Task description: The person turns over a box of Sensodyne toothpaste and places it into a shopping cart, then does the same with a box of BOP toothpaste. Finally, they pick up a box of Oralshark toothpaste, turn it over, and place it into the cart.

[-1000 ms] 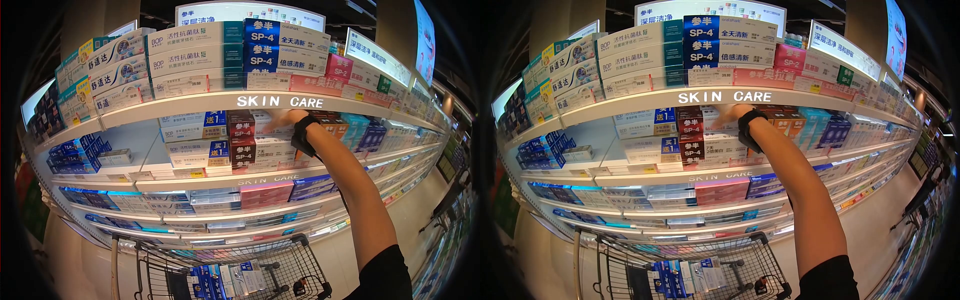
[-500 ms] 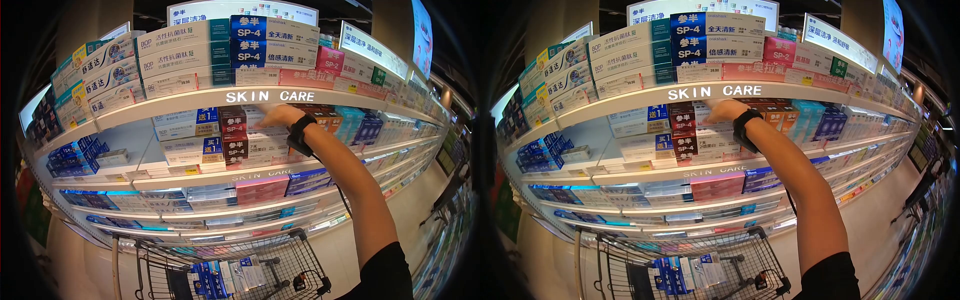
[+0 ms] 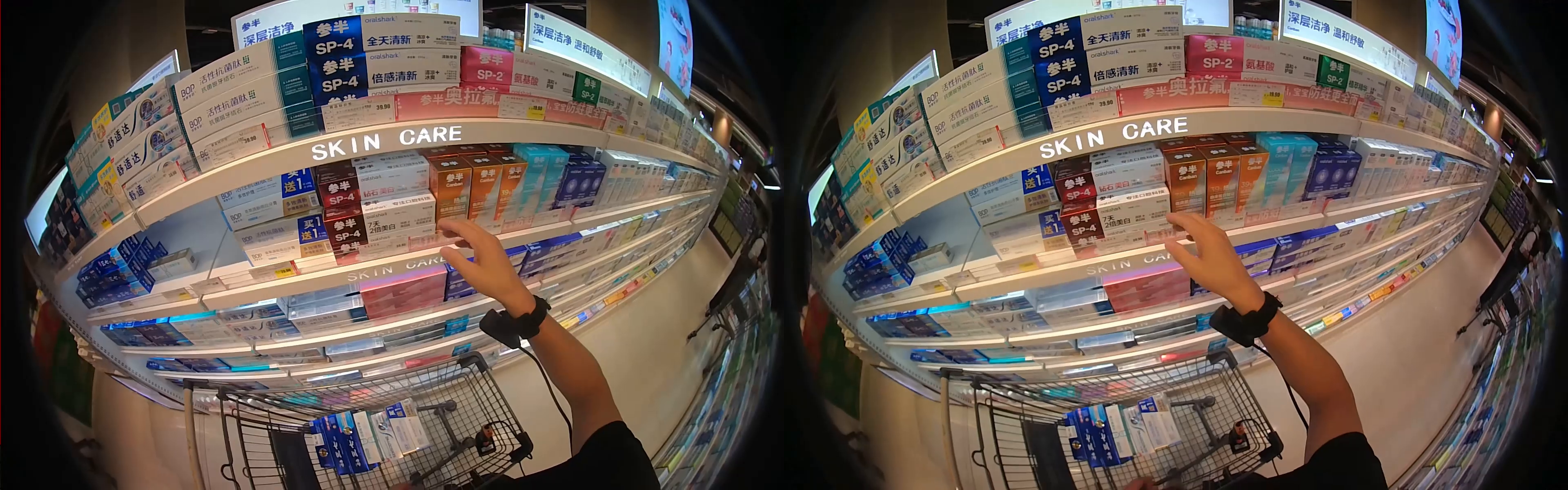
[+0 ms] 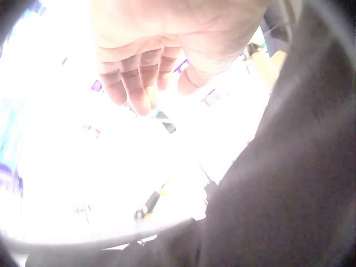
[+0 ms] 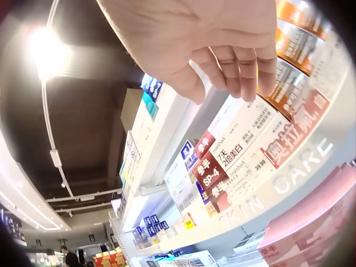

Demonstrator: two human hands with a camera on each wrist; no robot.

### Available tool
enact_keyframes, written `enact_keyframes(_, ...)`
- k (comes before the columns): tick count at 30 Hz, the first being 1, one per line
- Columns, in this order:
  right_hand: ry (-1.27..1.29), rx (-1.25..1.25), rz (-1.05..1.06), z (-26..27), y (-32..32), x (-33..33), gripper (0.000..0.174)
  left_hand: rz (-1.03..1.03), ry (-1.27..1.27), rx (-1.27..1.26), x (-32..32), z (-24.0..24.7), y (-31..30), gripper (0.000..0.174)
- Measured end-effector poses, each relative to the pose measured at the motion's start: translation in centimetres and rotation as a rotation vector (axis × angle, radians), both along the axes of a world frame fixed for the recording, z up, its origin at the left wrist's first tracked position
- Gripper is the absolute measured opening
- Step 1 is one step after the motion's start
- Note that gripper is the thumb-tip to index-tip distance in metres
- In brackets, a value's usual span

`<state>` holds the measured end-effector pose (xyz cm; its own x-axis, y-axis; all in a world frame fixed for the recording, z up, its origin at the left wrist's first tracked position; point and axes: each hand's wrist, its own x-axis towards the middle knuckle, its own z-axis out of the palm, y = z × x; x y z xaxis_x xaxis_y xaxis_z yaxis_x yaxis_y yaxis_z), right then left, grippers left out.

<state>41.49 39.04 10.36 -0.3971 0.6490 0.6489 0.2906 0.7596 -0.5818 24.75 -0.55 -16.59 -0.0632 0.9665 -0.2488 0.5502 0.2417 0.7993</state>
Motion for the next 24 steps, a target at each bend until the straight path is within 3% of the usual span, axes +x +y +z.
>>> enact_keyframes(2,0.079,-0.143,-0.019,-1.8,0.7,0.4,0.048,0.073,-0.015,0.276,-2.2,4.5,3.9,0.028)
enact_keyframes(3,0.099,-0.206,-0.021,-2.4,0.9,0.3,0.05,0.105,-0.066,0.072,-3.2,8.0,6.4,0.032)
enact_keyframes(4,0.119,-0.271,-0.023,-3.0,1.2,0.1,0.052,0.197,-0.066,0.397,-3.9,8.2,9.1,0.024)
enact_keyframes(7,0.294,-0.434,0.098,-4.7,3.7,-1.0,0.057,0.21,-0.105,0.592,-6.7,13.8,16.1,0.027)
enact_keyframes(11,0.258,-0.433,0.1,-4.6,4.5,-2.3,0.063,0.267,-0.325,0.749,-9.3,18.9,24.5,0.036)
enact_keyframes(19,0.313,-0.479,0.069,-5.0,5.4,-4.0,0.068,0.294,-0.32,0.84,-11.6,22.2,35.3,0.046)
enact_keyframes(24,0.321,-0.472,0.038,-4.7,5.0,-4.3,0.069,0.312,-0.271,0.836,-12.2,22.6,37.9,0.051)
